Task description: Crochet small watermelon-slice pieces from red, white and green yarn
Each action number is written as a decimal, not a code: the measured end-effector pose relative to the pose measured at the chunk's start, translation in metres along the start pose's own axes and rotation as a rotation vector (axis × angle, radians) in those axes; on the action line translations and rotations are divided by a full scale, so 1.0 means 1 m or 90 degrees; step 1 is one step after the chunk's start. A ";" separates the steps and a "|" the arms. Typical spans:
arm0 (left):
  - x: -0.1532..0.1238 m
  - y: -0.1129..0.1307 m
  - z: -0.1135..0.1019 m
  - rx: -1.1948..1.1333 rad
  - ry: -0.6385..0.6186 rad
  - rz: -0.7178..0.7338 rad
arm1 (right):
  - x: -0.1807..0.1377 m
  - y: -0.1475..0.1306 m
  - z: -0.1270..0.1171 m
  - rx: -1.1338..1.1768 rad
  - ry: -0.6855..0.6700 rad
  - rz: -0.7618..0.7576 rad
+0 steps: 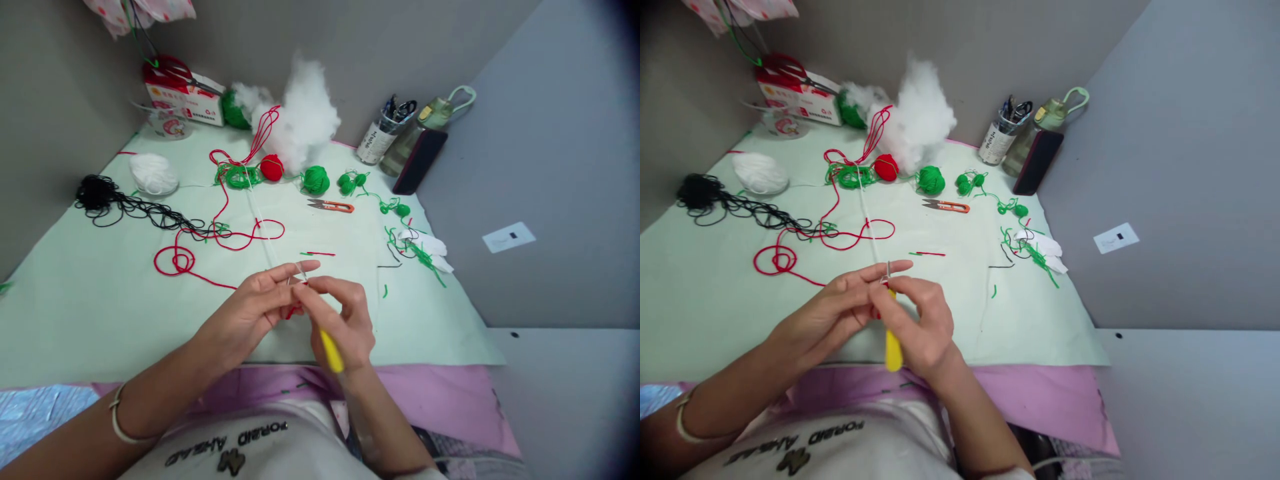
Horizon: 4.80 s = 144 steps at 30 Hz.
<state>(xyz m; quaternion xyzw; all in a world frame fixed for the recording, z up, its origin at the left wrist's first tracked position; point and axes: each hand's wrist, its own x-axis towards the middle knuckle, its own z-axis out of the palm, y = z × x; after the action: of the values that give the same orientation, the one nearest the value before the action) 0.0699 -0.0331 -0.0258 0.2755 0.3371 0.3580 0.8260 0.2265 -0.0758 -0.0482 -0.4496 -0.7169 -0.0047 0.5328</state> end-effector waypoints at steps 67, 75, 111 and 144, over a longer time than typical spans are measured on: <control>-0.005 0.004 0.001 0.189 0.055 0.115 | 0.016 0.014 -0.005 0.548 0.004 0.382; -0.006 0.004 0.003 0.210 0.078 0.156 | 0.012 0.005 -0.013 0.294 -0.015 0.183; 0.004 -0.001 0.001 0.066 0.003 0.056 | 0.013 0.003 -0.006 0.208 0.012 0.165; 0.016 0.028 0.006 0.249 0.004 0.223 | 0.050 0.009 0.004 0.413 0.002 0.347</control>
<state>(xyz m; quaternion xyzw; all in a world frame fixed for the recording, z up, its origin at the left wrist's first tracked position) 0.0715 -0.0051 -0.0083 0.4831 0.3499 0.4245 0.6811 0.2283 -0.0360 -0.0156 -0.4317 -0.5354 0.3618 0.6293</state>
